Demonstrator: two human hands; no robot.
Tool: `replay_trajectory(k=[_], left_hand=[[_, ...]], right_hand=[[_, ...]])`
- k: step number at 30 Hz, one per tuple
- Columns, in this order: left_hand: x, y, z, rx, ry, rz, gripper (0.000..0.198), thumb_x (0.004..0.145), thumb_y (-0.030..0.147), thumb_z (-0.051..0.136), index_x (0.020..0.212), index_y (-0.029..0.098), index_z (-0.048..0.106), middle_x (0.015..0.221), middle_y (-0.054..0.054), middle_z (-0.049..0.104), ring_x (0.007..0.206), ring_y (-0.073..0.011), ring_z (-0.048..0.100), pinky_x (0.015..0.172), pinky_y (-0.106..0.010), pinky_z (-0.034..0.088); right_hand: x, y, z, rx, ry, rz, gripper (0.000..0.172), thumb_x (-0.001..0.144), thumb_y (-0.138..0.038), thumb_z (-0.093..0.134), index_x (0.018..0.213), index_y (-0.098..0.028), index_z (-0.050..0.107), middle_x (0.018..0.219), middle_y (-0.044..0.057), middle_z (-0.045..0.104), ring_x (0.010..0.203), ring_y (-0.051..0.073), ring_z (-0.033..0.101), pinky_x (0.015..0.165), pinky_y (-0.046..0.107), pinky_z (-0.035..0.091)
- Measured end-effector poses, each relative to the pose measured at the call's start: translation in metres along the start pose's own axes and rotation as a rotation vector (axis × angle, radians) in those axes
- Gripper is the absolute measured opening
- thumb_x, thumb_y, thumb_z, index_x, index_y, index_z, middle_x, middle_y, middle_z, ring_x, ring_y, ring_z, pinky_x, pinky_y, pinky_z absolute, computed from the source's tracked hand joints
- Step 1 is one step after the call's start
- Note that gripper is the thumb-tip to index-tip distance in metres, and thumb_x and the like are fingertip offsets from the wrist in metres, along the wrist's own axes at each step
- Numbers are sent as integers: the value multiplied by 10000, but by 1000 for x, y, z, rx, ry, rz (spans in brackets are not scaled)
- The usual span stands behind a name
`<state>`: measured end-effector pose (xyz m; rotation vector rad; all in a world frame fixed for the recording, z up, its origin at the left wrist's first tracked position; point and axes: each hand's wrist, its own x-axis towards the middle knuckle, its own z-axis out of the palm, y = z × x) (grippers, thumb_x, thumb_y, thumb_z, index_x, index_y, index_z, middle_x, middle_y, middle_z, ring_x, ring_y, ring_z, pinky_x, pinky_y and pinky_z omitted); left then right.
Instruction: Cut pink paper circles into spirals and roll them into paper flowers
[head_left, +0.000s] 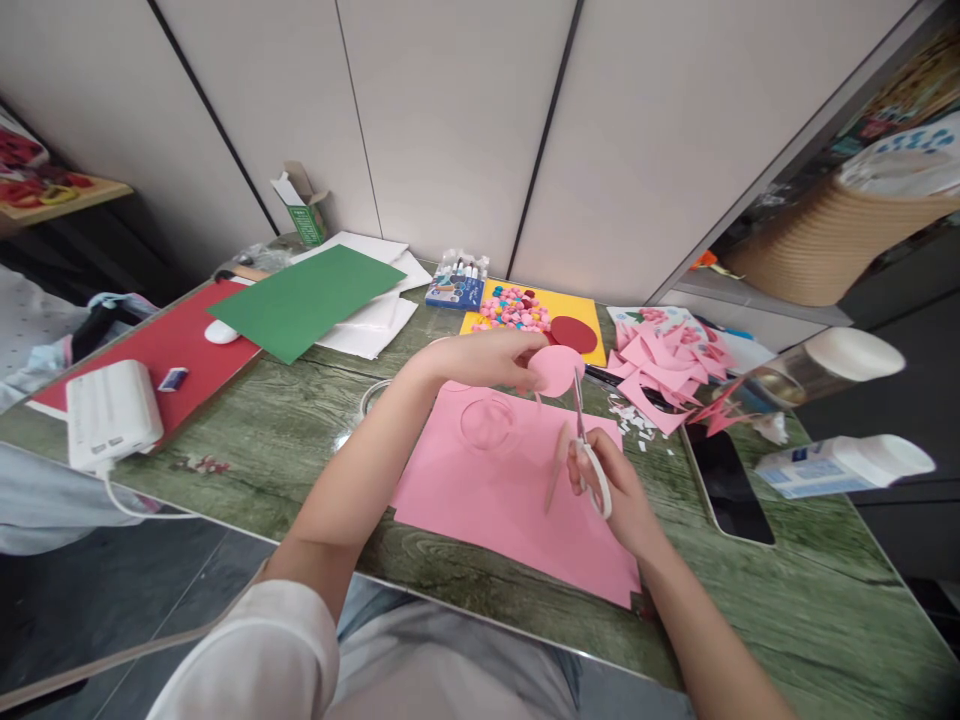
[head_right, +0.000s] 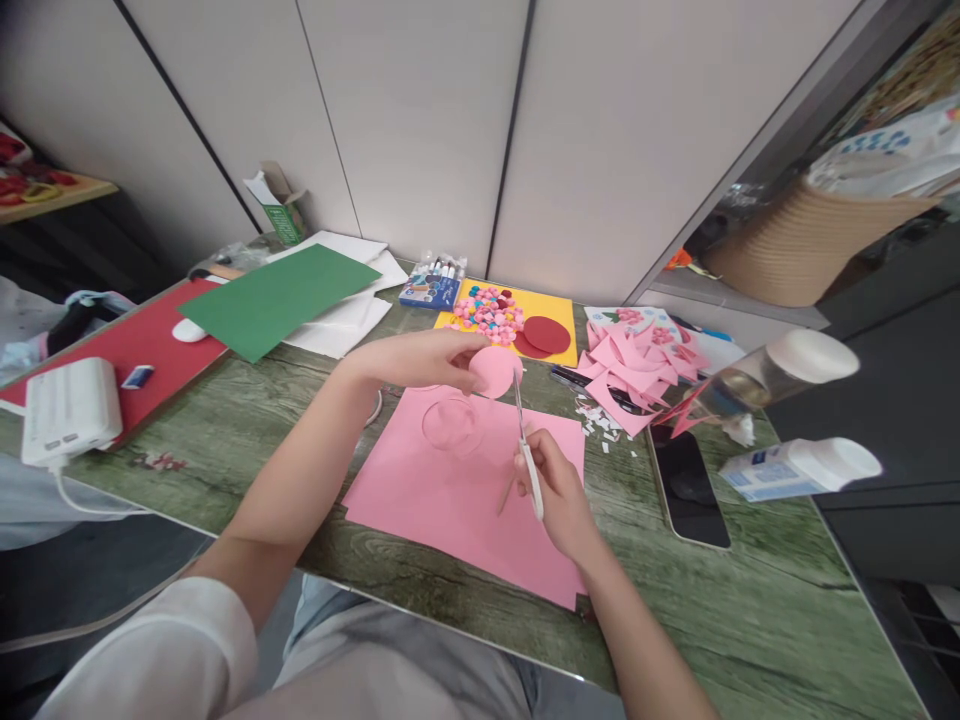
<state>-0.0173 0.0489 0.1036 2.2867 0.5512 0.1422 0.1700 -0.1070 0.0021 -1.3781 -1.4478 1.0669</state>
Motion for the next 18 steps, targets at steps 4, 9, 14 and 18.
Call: replay_trajectory(k=[4,9,14,18], left_hand=[[0,3,1,66,-41,24,142,754,258,428,838,157,482,842,-26,549,737,-122,490,624,-243,343],[-4,7,-1,117,-136,13,273,746,241,411,988,170,514,943,-27,579,808,-134,480,675,-245,342],[-6,8,-4,127,-142,12,312,737,229,411,1021,170,523,908,-27,572,790,-135,470,663,-245,334],[-7,6,-7,126,-133,21,276,741,229,413,982,157,528,886,-32,559,765,-129,464,638,-242,323]], right_hand=[[-1,-2,0,-12,-13,1,203,892,-396,412,787,-223,400,643,-37,451,571,119,420,579,270,338],[-1,-6,2,-26,-40,0,213,893,-410,398,783,-228,381,655,-30,442,594,131,417,584,277,344],[0,-4,2,-31,-50,-5,212,897,-408,388,784,-230,385,653,-27,439,599,135,411,591,281,346],[-1,-1,1,-20,-47,6,214,890,-414,404,790,-224,400,650,-29,446,582,127,418,588,279,353]])
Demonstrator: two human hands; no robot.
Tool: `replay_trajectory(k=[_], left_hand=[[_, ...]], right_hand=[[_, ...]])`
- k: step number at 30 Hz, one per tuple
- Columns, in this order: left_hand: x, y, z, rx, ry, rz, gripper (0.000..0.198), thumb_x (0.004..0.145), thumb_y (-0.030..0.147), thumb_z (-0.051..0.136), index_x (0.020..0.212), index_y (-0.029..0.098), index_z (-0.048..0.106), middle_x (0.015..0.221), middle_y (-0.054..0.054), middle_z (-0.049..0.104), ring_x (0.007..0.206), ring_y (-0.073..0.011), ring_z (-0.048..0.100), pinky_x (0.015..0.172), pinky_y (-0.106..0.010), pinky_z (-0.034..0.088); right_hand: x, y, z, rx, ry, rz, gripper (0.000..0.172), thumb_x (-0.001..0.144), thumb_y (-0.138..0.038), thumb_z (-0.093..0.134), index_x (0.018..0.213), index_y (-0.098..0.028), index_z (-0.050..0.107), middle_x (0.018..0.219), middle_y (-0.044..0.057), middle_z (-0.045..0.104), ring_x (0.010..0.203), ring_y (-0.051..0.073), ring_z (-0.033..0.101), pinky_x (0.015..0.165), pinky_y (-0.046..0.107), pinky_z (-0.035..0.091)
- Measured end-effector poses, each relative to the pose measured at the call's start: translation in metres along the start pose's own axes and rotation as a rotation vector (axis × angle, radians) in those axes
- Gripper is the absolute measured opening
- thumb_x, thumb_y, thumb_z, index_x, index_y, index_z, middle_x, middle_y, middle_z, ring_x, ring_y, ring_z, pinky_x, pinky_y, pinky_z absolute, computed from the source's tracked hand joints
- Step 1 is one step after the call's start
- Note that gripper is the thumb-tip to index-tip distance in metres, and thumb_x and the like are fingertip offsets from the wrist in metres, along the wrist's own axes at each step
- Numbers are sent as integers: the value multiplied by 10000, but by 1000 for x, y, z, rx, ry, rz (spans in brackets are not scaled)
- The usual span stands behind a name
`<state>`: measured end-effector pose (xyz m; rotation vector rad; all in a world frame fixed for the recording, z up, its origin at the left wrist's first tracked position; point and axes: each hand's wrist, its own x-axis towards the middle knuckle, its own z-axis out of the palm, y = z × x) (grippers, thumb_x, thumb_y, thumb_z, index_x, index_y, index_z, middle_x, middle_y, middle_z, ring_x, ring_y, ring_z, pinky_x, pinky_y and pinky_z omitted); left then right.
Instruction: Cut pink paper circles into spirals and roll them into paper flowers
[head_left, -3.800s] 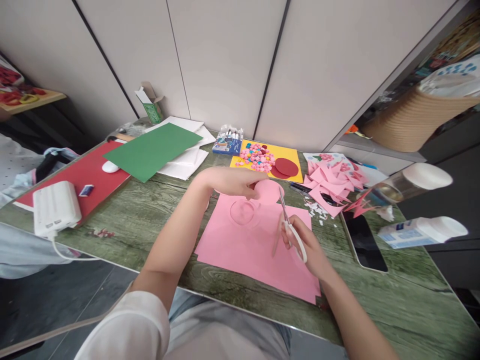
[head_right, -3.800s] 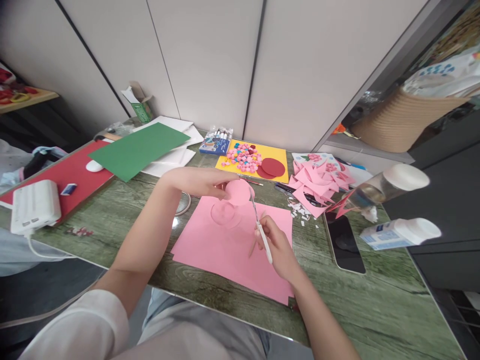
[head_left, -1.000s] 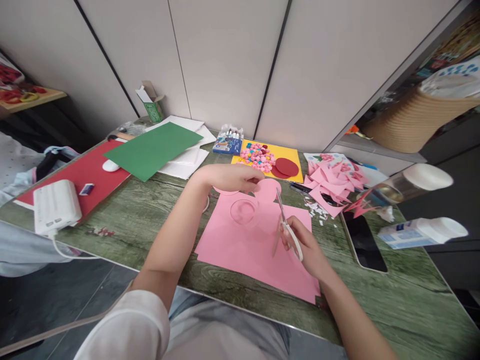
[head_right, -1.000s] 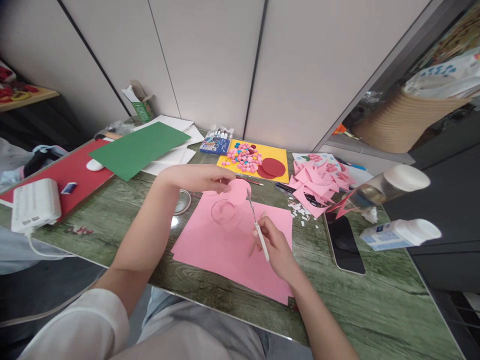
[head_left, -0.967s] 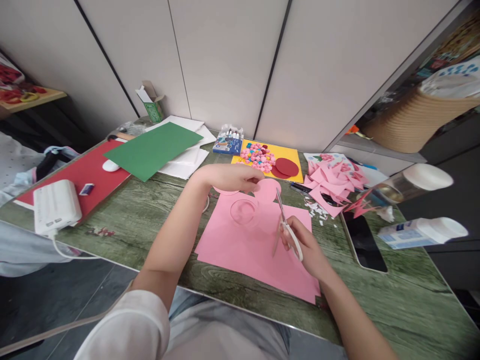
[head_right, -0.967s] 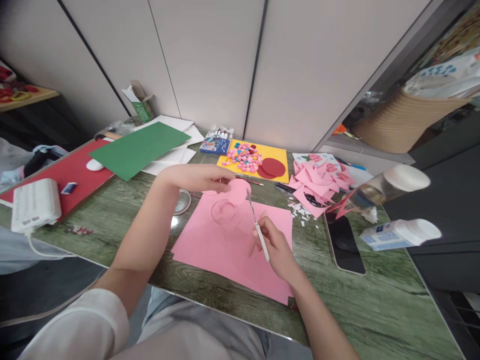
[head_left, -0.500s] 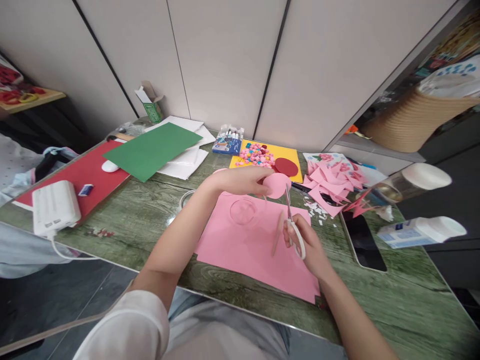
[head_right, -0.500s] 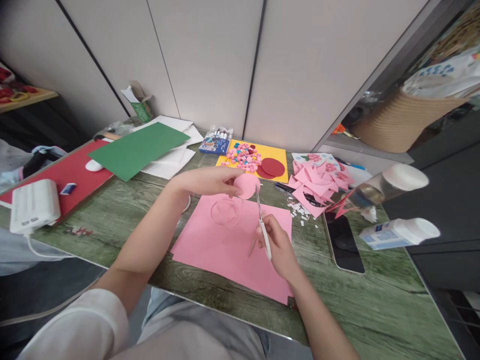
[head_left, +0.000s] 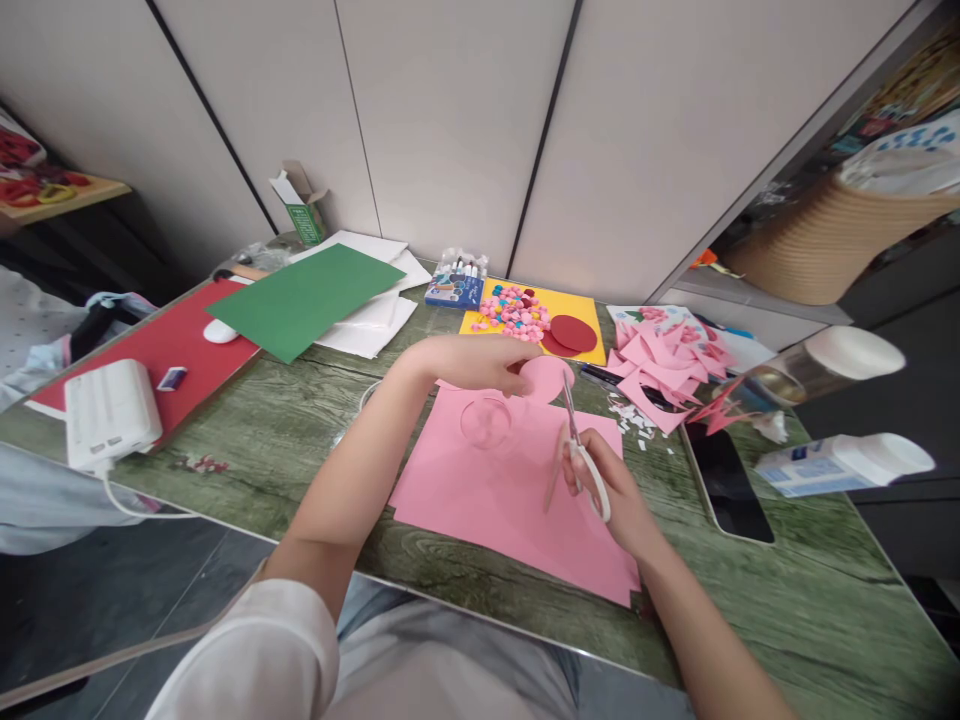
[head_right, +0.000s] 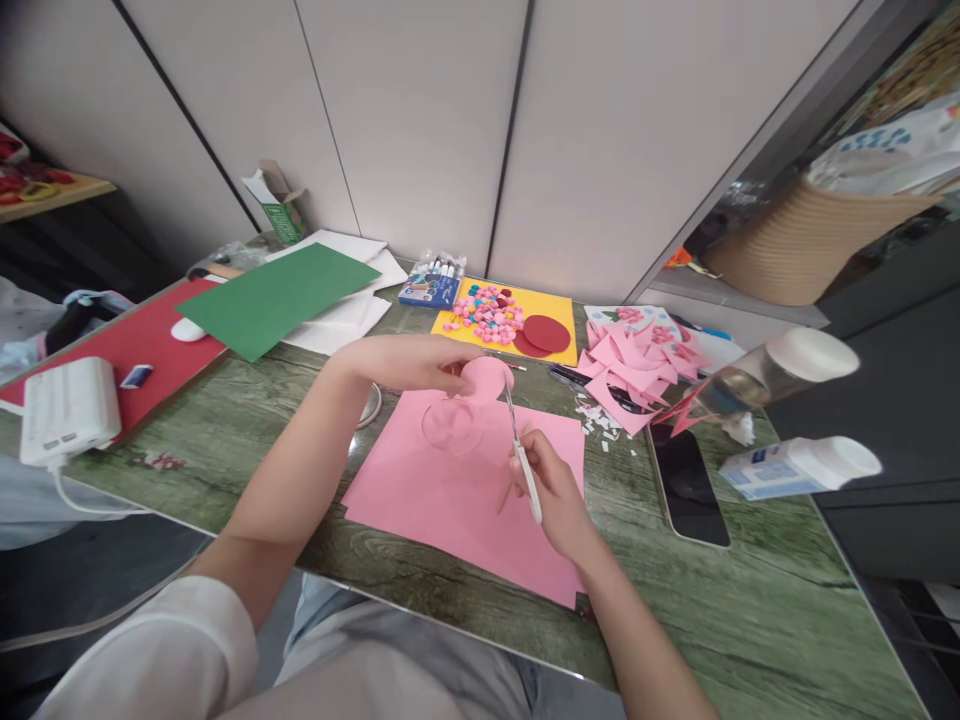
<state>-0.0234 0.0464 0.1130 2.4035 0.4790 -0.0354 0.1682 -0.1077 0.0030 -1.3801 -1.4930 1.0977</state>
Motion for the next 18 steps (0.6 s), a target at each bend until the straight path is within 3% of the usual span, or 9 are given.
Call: replay_trajectory(k=[9,18], left_hand=[[-4,-11,-3,18,42,19,103,768,237,406,798,163,471,756,-16,496,664,-112,432,573,-237,303],[-9,-14,-7,-25,92,5,137,799,284,412,725,171,435,701,-8,458,612,-100,397,542,-241,272]], right_hand=[[0,1,1,34,-18,20,203,884,-410,421,802,-225,407,641,-42,441,552,116,433,576,272,356],[1,2,0,27,-34,27,188,881,-397,434,808,-224,419,625,-46,437,545,116,422,572,273,347]])
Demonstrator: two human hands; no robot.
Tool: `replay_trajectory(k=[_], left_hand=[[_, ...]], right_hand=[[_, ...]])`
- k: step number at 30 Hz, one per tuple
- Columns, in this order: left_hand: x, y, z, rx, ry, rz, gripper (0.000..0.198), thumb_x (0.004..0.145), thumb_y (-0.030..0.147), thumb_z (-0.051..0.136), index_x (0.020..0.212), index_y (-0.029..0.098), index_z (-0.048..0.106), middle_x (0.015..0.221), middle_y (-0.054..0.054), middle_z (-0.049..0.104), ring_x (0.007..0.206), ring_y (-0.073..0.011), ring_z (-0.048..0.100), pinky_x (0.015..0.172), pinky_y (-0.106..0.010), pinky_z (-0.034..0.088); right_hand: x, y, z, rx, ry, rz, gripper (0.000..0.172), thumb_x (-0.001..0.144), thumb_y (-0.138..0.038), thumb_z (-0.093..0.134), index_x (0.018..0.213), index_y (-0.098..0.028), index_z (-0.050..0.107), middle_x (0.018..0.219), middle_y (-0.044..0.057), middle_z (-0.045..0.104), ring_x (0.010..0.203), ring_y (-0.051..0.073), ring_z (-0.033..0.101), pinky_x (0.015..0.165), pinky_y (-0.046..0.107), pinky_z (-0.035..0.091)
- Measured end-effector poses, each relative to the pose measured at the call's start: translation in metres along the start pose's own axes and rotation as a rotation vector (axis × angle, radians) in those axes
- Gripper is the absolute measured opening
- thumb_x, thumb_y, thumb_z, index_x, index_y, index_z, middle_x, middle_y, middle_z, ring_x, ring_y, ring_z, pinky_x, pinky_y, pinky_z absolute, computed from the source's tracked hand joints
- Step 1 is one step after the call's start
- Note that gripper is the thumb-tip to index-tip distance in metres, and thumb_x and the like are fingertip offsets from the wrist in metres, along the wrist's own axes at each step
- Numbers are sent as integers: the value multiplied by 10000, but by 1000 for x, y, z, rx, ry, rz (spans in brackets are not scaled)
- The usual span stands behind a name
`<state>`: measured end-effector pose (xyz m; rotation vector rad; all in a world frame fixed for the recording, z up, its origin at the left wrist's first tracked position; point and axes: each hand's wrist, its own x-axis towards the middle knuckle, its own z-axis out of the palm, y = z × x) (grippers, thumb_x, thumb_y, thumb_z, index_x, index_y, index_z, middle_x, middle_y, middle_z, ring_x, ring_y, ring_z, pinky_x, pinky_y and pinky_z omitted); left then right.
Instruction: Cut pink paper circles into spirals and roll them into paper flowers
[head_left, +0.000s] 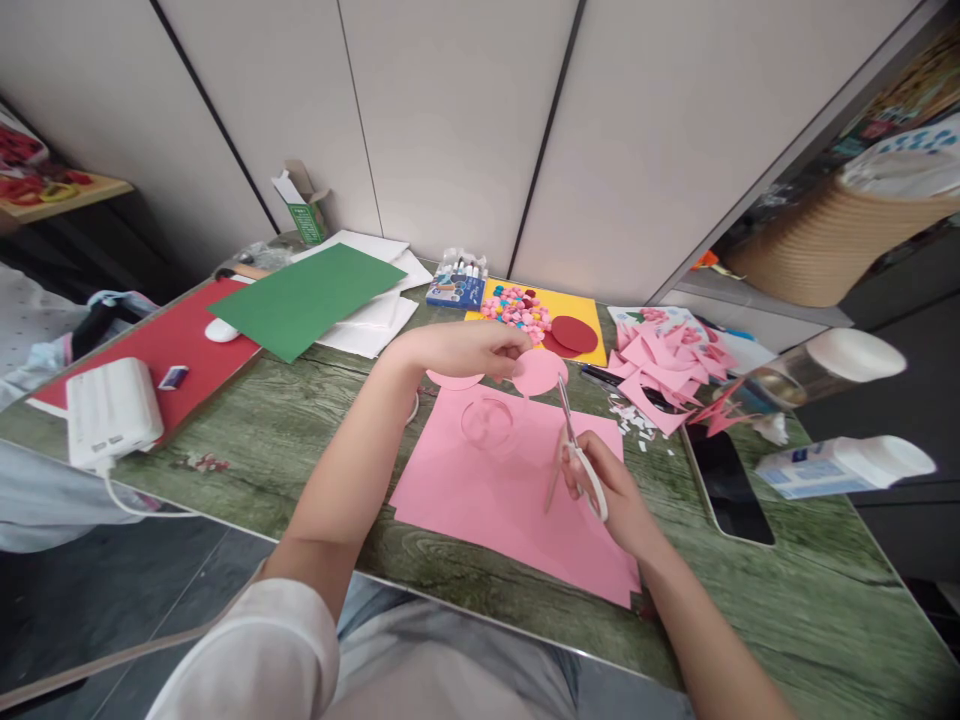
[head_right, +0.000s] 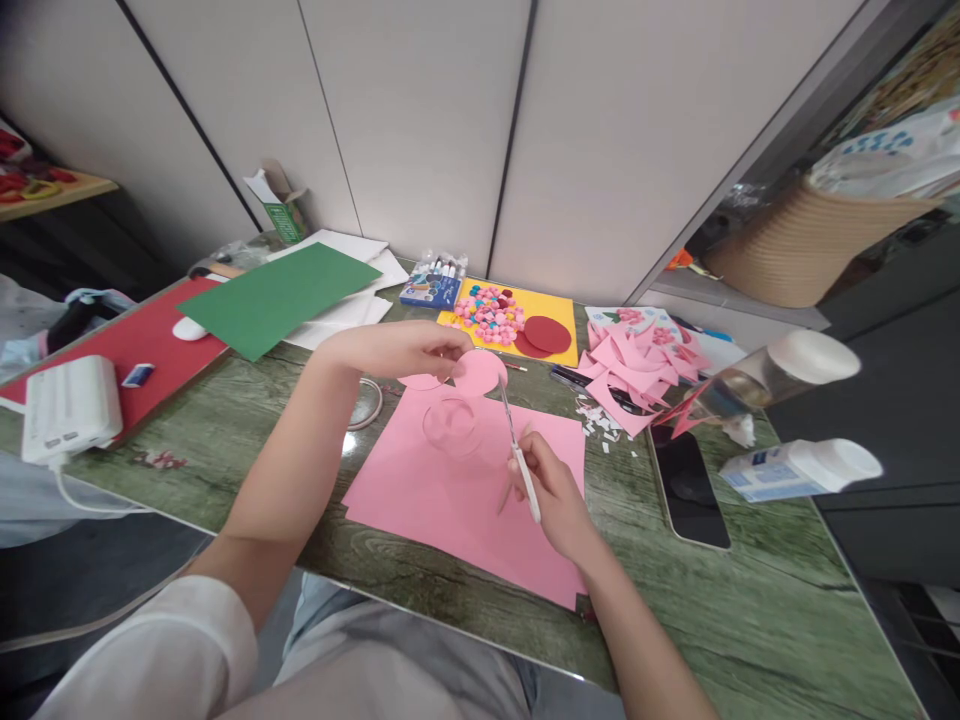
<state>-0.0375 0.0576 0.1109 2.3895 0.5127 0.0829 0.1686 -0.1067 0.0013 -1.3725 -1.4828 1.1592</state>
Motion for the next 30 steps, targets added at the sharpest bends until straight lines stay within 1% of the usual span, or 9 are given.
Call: replay_trajectory(k=[3,8,12,18,24,30], left_hand=[[2,1,2,-6,1,-5,188,805,325,416,701,169,432,687,-8,468,602,-97,412,534,-240,278],[7,2,8,-43,-19,-56,213,784,340,448,682,156,482,680,-16,547,603,-98,474,539,-237,303],[10,2,11,-68,-33,-32,206,758,327,486,653,151,503,644,-8,563,593,-90,492,531,-225,312],[11,0,12,-44,-100,-6,213,754,354,507,714,150,554,659,-12,610,610,-102,535,548,-229,336],[9,2,10,-12,-74,-33,205,747,333,488,659,151,518,644,-5,581,572,-87,491,531,-226,306],[5,5,6,-9,-52,-40,197,745,299,470,611,154,469,611,4,529,542,-77,449,503,-229,268]], right_hand=[[0,0,0,-3,3,-8,180,885,-392,429,816,-226,421,618,-47,429,547,116,412,569,273,341],[-1,-2,-1,2,21,-10,190,887,-394,426,799,-226,412,639,-42,429,558,117,413,571,274,340],[-1,-5,-1,-1,7,-27,182,896,-370,416,786,-225,396,646,-43,423,572,117,403,588,275,331],[-2,-4,0,10,-16,-24,167,893,-365,422,809,-223,394,682,-36,426,597,118,393,596,273,323],[-2,-2,1,14,-13,-31,170,902,-356,405,796,-224,390,648,-45,421,588,115,394,610,274,326],[-2,0,0,35,-12,-25,169,897,-353,422,792,-224,393,659,-47,430,577,108,410,606,270,334]])
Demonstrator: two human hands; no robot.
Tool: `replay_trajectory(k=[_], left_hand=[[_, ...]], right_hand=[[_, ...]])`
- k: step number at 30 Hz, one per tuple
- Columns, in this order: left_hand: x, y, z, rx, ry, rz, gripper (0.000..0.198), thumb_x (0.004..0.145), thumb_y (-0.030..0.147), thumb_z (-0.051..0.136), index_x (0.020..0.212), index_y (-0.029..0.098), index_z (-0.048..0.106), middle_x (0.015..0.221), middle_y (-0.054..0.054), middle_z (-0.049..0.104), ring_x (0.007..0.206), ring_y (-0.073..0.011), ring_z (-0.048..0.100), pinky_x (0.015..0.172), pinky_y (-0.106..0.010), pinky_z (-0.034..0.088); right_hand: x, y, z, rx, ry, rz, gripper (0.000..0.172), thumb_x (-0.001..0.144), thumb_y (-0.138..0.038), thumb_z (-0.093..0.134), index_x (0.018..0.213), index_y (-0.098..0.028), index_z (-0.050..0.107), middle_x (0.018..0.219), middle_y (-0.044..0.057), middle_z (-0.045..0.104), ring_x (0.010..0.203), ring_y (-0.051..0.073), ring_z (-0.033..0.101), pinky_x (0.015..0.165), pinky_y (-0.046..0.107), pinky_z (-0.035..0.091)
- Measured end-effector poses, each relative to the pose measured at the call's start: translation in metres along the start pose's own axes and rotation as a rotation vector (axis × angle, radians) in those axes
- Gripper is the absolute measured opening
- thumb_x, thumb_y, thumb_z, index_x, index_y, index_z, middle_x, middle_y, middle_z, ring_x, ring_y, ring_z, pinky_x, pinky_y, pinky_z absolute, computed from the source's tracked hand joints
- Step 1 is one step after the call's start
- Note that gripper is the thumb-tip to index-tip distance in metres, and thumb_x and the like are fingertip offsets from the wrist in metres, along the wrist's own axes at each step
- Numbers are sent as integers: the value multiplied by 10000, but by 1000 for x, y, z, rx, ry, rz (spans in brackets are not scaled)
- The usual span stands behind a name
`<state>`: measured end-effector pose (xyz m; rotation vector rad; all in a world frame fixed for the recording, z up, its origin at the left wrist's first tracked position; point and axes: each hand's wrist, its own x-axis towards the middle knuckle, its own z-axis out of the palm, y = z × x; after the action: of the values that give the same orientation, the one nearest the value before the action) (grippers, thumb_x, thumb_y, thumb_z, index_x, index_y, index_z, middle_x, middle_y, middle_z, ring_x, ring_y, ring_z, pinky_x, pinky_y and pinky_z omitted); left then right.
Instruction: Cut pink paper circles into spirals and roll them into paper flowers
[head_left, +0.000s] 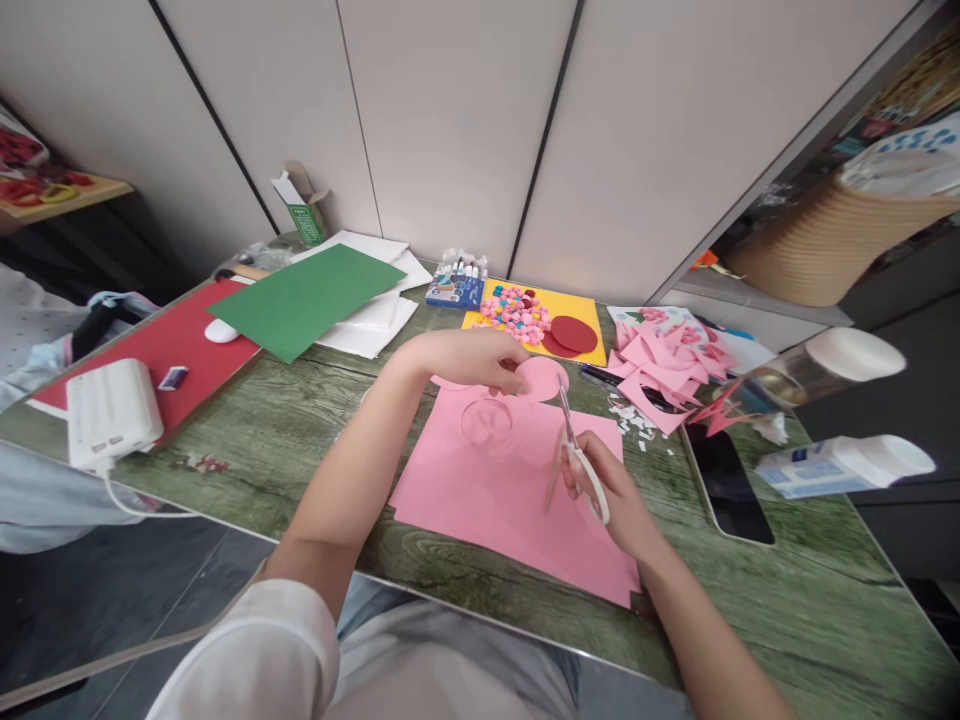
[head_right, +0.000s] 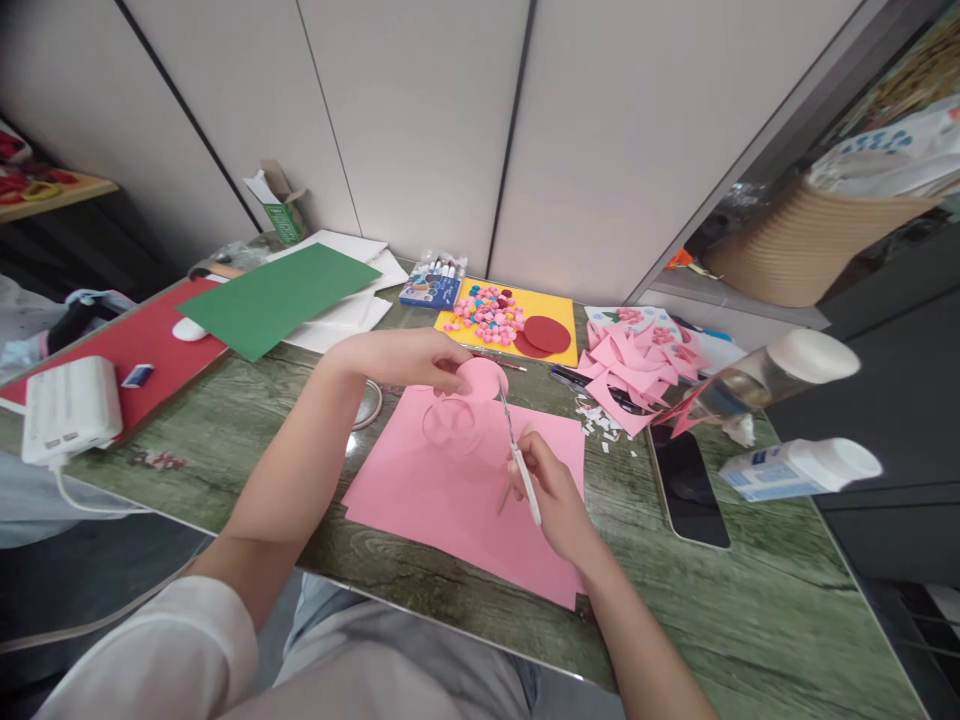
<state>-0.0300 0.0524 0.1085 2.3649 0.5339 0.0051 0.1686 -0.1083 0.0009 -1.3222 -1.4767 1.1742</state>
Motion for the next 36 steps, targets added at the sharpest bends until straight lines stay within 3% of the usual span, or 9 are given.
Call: replay_trajectory(k=[15,25,36], left_hand=[[2,-2,0,-42,53,-12,213,774,340,451,692,152,508,696,-18,585,621,-96,511,538,-224,320],[6,0,5,22,-77,9,208,763,338,459,759,157,562,716,-19,631,654,-109,544,578,-225,341],[3,1,2,18,-37,2,174,753,306,454,714,155,532,690,-11,591,620,-99,521,551,-222,337]], right_hand=[[2,0,0,-12,20,5,182,891,-367,432,784,-222,410,632,-50,435,554,107,421,579,264,340],[0,-3,0,-23,0,5,180,897,-373,418,797,-224,397,665,-44,430,588,112,419,603,271,332],[0,-5,-1,-40,-13,-5,184,904,-360,405,786,-221,385,649,-47,422,582,113,414,600,273,329]])
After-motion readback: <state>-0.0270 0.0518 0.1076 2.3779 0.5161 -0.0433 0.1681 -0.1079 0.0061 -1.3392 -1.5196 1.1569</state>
